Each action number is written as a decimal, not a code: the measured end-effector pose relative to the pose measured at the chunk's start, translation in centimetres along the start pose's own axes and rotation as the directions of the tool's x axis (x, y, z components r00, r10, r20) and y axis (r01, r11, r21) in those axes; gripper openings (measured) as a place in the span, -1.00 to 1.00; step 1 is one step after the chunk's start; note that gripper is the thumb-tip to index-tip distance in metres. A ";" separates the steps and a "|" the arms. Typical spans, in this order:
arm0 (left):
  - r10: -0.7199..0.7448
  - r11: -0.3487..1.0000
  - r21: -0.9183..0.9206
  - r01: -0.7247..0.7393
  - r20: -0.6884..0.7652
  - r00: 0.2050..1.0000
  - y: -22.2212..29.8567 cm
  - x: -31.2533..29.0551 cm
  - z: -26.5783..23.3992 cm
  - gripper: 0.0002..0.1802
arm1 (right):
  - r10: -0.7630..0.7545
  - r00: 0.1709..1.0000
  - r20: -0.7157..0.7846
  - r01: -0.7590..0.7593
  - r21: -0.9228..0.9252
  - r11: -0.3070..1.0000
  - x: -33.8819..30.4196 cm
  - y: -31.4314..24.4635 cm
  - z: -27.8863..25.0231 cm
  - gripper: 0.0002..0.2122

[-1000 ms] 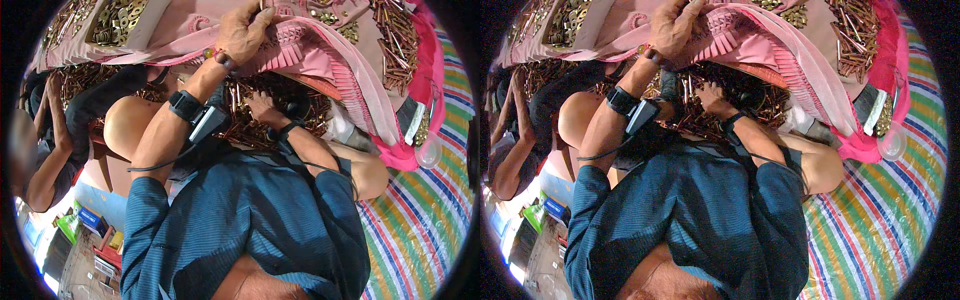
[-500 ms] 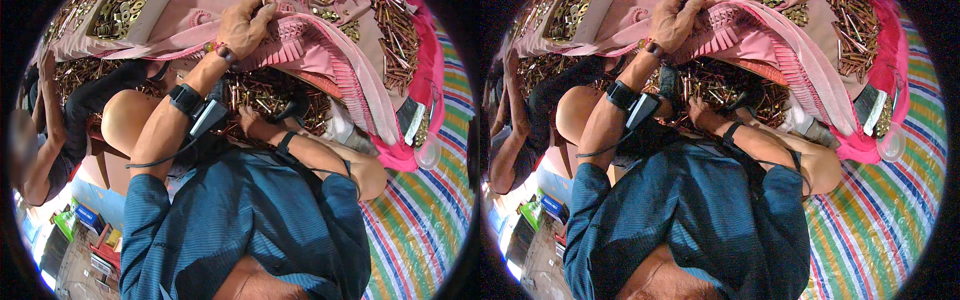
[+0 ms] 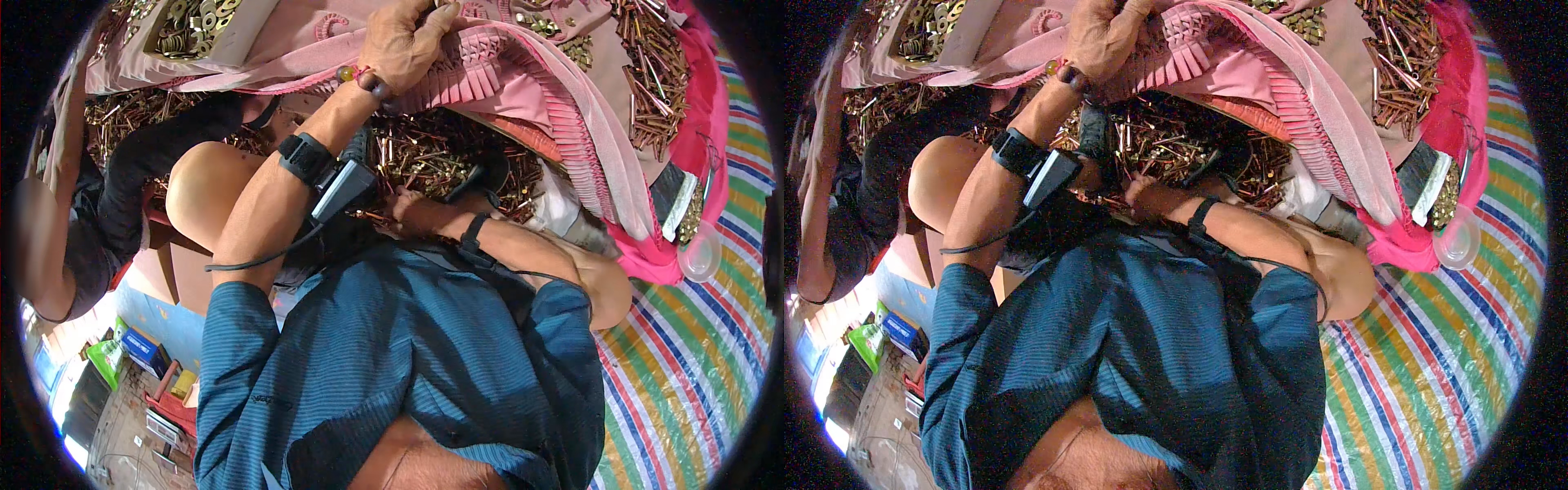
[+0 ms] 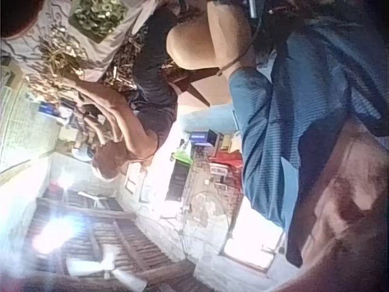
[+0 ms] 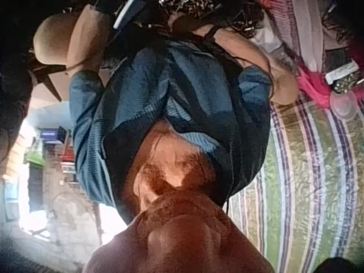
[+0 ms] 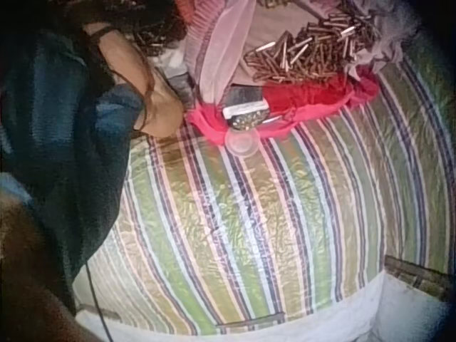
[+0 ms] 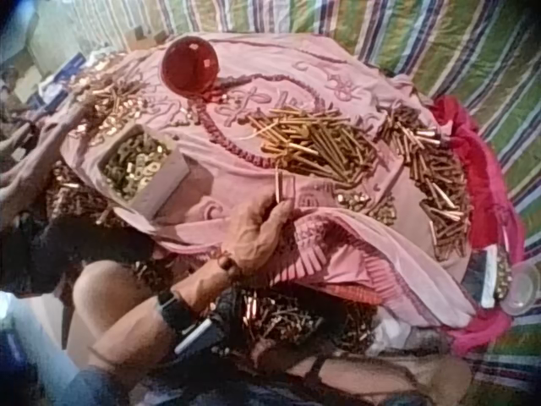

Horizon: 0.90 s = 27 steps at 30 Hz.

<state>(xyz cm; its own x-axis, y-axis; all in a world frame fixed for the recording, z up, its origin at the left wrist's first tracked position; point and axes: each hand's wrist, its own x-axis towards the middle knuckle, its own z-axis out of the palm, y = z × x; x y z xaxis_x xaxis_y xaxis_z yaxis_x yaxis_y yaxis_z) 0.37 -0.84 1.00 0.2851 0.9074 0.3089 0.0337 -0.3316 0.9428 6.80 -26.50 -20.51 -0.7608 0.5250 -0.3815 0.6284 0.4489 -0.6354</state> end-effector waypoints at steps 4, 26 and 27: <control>-0.212 0.976 -0.038 0.214 0.052 0.976 0.9 -0.3 -0.5 -0.79 | -0.086 0.963 0.255 0.079 0.036 0.996 -1.7 -0.6 -4.3 -0.74; -0.394 0.762 -0.504 0.407 0.138 0.908 0.2 -0.1 -0.2 -0.76 | 0.266 0.868 -0.420 -0.096 0.383 0.919 -3.4 12.1 -2.6 -0.83; -0.368 0.776 -0.503 0.382 0.131 0.920 0.1 0.0 -0.1 -0.78 | 0.207 0.916 -0.343 -0.169 0.139 0.976 -2.9 12.5 -2.9 -0.80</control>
<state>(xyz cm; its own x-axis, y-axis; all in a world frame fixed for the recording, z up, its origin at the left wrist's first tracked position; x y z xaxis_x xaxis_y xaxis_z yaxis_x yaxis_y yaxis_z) 0.31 -0.81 1.13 0.3758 0.9233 -0.0792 -0.3464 0.2192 0.9121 17.27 -20.31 -25.42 -0.5109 0.8223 -0.2507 0.7190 0.2489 -0.6489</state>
